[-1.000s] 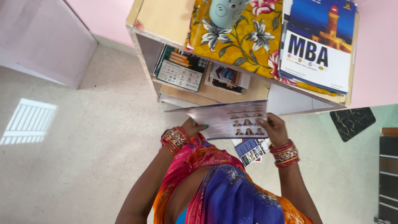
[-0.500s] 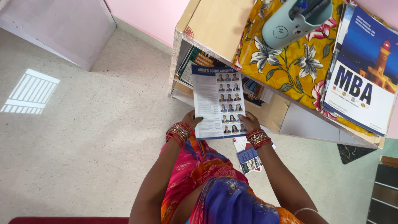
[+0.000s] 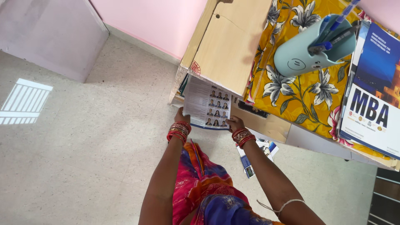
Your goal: The person picks up and looks through several educational brochures and sheets of photos, placing them one by one into a shelf compartment.
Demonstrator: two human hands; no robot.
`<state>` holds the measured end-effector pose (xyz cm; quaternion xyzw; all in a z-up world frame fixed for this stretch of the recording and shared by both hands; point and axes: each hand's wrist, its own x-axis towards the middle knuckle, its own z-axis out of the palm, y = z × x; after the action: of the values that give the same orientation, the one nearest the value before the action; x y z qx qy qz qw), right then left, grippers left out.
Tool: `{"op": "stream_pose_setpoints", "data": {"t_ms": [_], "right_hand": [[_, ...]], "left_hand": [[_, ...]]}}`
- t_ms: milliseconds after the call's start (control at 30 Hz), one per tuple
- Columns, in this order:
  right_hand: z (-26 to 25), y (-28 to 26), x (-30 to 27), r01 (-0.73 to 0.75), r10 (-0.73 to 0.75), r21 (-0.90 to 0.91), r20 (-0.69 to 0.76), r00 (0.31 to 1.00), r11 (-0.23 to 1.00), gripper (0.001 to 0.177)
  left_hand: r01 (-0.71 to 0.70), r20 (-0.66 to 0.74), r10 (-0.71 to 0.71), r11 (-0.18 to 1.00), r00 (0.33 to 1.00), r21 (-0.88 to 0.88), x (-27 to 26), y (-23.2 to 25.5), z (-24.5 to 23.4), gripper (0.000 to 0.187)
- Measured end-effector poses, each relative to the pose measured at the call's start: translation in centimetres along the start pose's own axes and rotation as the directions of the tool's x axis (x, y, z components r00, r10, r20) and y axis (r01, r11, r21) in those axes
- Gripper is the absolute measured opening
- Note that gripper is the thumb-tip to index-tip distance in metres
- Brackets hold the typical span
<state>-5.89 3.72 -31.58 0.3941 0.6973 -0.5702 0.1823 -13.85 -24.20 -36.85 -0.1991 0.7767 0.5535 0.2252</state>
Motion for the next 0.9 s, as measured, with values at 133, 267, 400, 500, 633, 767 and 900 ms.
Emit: {"op": "stream_pose_setpoints", "data": {"t_ms": [133, 267, 400, 500, 633, 767, 900], "right_hand": [[0.5, -2.2, 3.0, -0.014, 0.04, 0.187, -0.134, 0.99, 0.982, 0.023], [0.8, -3.8, 5.5, -0.099, 0.091, -0.042, -0.17, 0.981, 0.994, 0.029], [1.8, -3.5, 6.5, -0.154, 0.127, -0.204, -0.139, 0.982, 0.967, 0.042], [2.1, -3.4, 8.1, -0.165, 0.101, -0.481, -0.156, 0.983, 0.861, 0.054], [2.2, -2.6, 9.3, 0.042, -0.13, -0.838, -0.035, 0.991, 0.545, 0.063], [2.8, -1.8, 8.8, 0.112, -0.216, -0.857, 0.001, 0.976, 0.503, 0.069], [3.6, -3.5, 5.6, 0.351, -0.469, -0.711, 0.033, 0.883, 0.609, 0.063]], "left_hand": [[-0.156, -0.085, 0.151, 0.987, 0.985, -0.05, 3.9, 3.1, 1.5, 0.049], [0.025, -0.067, -0.027, 0.999, 0.997, -0.032, 6.9, 4.9, 2.5, 0.049], [0.071, -0.149, -0.071, 0.997, 0.986, -0.007, 6.4, 5.6, 3.4, 0.045], [0.107, -0.139, -0.109, 0.994, 0.984, -0.021, 6.0, 6.5, 3.1, 0.043], [0.115, -0.139, -0.103, 0.99, 0.985, 0.084, 6.8, 7.0, 3.2, 0.032], [-0.041, -0.205, 0.038, 0.999, 0.978, -0.01, 6.5, 6.3, 3.4, 0.037], [-0.056, -0.193, 0.105, 0.968, 0.976, 0.245, 4.9, 7.4, 2.8, 0.053]]}}
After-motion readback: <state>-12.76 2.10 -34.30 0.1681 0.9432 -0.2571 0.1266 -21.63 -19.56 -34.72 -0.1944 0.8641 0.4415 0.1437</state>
